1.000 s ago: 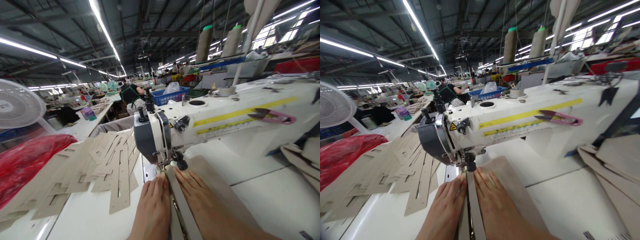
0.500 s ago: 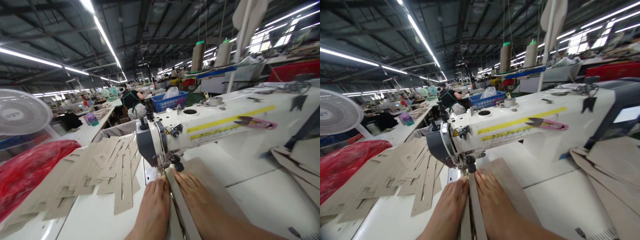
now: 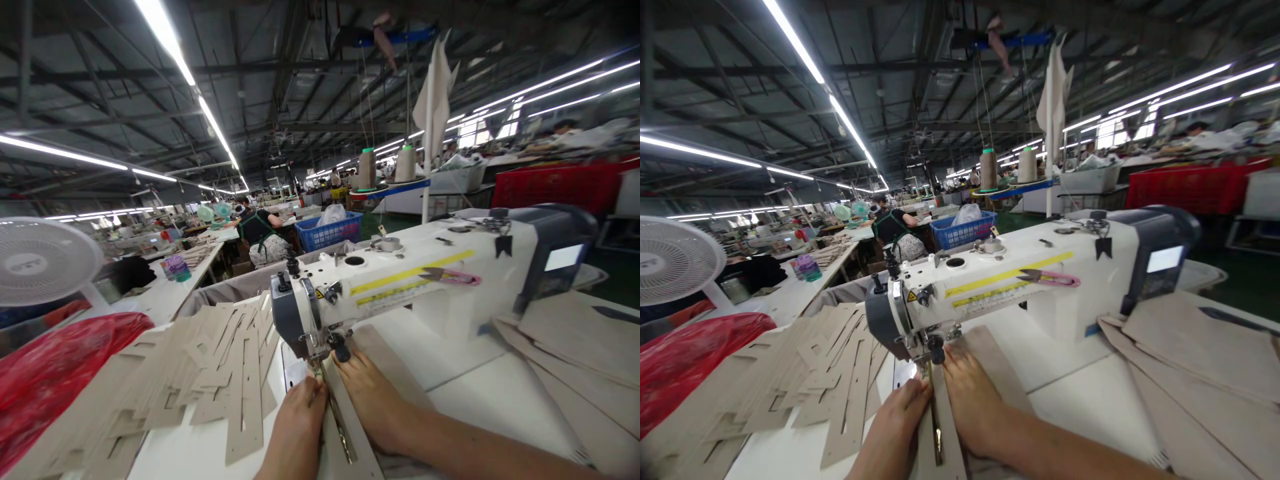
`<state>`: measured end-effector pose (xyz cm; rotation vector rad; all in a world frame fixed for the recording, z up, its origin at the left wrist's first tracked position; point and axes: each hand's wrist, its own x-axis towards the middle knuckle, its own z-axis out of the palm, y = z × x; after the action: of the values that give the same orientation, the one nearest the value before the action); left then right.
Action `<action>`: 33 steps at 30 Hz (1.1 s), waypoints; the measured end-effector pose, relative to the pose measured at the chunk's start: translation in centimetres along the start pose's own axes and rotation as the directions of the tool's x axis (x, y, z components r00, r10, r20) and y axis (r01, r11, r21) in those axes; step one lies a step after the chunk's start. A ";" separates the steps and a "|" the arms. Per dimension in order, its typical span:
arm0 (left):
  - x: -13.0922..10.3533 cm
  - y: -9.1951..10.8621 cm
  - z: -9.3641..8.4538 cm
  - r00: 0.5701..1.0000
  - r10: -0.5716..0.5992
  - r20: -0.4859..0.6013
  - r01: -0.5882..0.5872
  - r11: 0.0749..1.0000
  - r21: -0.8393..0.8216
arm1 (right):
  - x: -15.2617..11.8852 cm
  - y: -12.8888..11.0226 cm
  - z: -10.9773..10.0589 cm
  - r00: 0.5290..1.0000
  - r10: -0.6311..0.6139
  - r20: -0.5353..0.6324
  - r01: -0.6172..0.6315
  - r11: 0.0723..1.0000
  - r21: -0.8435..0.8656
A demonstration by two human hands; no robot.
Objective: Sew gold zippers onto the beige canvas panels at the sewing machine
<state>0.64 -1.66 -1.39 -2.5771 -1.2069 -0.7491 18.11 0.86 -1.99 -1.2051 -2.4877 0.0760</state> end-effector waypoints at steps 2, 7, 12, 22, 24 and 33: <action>0.1 0.3 -0.7 0.999 -0.018 0.037 0.018 1.000 -0.007 | 0.1 -0.3 -1.2 0.999 -0.010 -0.042 0.012 0.999 0.052; -0.6 1.6 -2.3 0.996 -0.037 0.077 0.043 0.996 -0.079 | -3.0 -2.0 -3.1 0.957 -0.149 -0.250 0.199 0.961 0.190; -1.0 2.8 -3.3 0.995 -0.092 0.035 0.096 0.981 -0.168 | -5.9 -3.7 -1.8 0.823 -0.411 -0.392 0.412 0.907 -0.086; -1.4 3.2 -2.8 1.000 -0.013 0.007 0.013 0.997 -0.069 | -5.9 -4.5 -1.6 0.792 -0.481 -0.377 0.438 0.877 -0.199; -1.3 3.1 -2.8 1.000 -0.005 -0.001 0.005 0.999 -0.045 | -5.9 -4.4 -1.4 0.796 -0.460 -0.394 0.419 0.888 -0.190; 0.7 1.9 -2.8 0.997 -0.026 0.077 0.024 0.999 0.034 | -3.7 -3.0 -0.4 0.846 -0.425 -0.323 0.396 0.905 -0.154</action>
<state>1.44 -3.48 1.37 -2.5907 -1.2651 -0.6346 18.16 -3.94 -2.12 -0.6145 -2.3805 -0.3301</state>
